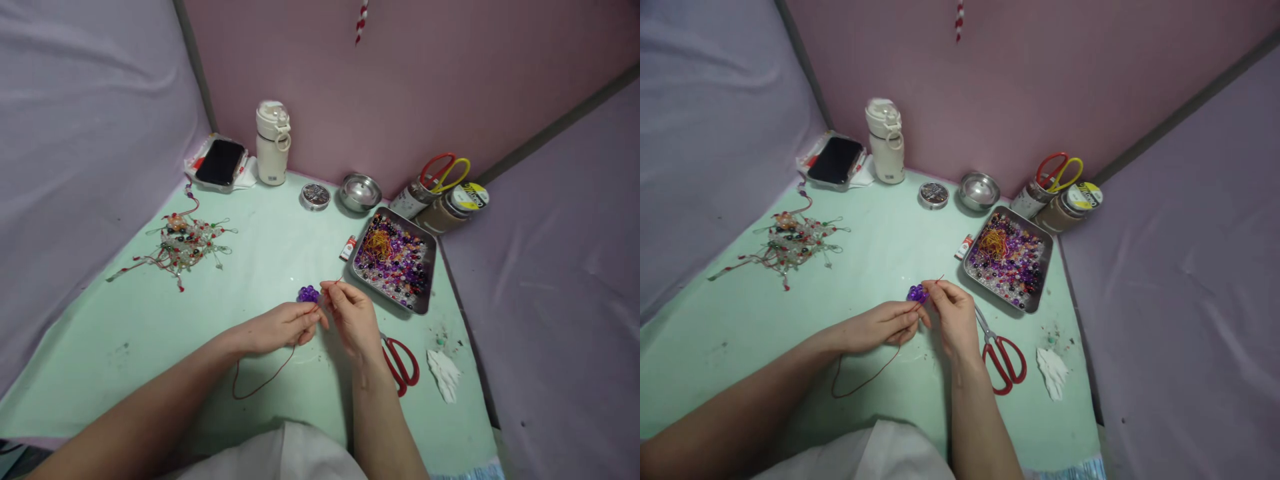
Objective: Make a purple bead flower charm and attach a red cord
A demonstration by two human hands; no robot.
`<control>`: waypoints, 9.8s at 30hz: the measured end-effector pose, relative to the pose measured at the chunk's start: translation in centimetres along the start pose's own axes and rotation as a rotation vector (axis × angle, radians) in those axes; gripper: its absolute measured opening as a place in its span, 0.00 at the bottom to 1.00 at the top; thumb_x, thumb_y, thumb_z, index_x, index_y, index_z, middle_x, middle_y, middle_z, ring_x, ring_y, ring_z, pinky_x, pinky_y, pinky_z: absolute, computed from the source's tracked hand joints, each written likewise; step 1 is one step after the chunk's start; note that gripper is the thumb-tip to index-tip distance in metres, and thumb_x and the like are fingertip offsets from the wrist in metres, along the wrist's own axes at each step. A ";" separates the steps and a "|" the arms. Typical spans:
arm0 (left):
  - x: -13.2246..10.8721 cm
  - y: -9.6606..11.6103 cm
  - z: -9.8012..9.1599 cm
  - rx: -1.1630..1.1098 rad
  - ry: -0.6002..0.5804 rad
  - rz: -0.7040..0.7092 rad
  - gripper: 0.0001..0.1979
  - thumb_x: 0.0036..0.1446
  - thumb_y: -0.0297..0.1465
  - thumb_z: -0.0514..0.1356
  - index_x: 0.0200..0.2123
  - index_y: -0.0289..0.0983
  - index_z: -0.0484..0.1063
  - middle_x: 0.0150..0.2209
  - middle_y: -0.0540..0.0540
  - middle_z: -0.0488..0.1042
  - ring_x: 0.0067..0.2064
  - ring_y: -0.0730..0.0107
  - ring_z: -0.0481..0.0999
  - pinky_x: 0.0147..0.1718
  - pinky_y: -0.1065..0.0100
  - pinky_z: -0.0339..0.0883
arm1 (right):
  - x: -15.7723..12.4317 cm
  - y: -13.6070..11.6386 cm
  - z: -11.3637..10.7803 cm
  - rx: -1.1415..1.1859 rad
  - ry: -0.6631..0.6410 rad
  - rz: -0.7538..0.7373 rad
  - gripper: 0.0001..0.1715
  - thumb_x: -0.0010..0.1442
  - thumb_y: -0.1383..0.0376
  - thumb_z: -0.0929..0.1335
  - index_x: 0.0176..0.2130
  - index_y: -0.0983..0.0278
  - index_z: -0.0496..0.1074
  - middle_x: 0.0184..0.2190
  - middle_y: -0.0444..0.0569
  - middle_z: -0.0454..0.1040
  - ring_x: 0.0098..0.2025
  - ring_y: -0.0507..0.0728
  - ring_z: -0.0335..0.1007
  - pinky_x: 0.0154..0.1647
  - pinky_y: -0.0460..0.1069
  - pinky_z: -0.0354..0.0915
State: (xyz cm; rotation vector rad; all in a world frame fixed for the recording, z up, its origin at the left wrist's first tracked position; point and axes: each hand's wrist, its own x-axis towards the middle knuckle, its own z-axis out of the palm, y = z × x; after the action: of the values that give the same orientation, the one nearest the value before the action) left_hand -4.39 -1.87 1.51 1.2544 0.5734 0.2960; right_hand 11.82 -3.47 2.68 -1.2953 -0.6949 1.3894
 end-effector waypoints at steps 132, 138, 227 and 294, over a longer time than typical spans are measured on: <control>0.0 1.6 -1.2 0.058 0.712 -0.019 0.14 0.50 0.40 0.62 0.33 0.34 0.76 0.26 0.50 0.72 0.27 0.74 0.65 0.28 0.71 0.57 | -1.0 -0.2 -0.9 -0.509 -0.011 -0.292 0.08 0.56 0.61 0.68 0.29 0.63 0.69 0.23 0.41 0.65 0.26 0.50 0.57 0.27 0.46 0.55; -0.1 1.5 -1.8 -0.076 0.714 -0.064 0.12 0.46 0.38 0.65 0.29 0.34 0.77 0.23 0.51 0.69 0.24 0.78 0.61 0.24 0.72 0.52 | -1.0 0.2 -1.0 -0.566 -0.035 -0.265 0.06 0.55 0.64 0.66 0.28 0.63 0.68 0.22 0.40 0.63 0.25 0.49 0.54 0.26 0.45 0.53; -0.3 0.9 -2.9 -0.101 0.473 -0.154 0.08 0.46 0.33 0.65 0.28 0.34 0.77 0.19 0.52 0.66 0.21 0.80 0.57 0.20 0.74 0.48 | -1.1 0.6 -0.4 -0.880 -0.187 -0.395 0.08 0.65 0.60 0.61 0.40 0.60 0.67 0.35 0.45 0.71 0.37 0.55 0.66 0.39 0.50 0.59; -1.0 2.2 -1.2 0.436 0.501 0.378 0.07 0.54 0.30 0.61 0.34 0.37 0.79 0.32 0.45 0.77 0.35 0.70 0.73 0.37 0.68 0.66 | -1.0 0.3 -0.4 -0.134 -0.419 0.079 0.17 0.52 0.53 0.72 0.26 0.63 0.69 0.19 0.43 0.73 0.25 0.51 0.64 0.34 0.48 0.59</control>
State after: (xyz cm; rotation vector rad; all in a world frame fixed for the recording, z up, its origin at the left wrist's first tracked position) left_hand -5.61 -0.75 3.64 1.7262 0.8569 0.8521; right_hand 11.94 -4.62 2.61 -1.1525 -1.0425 1.7260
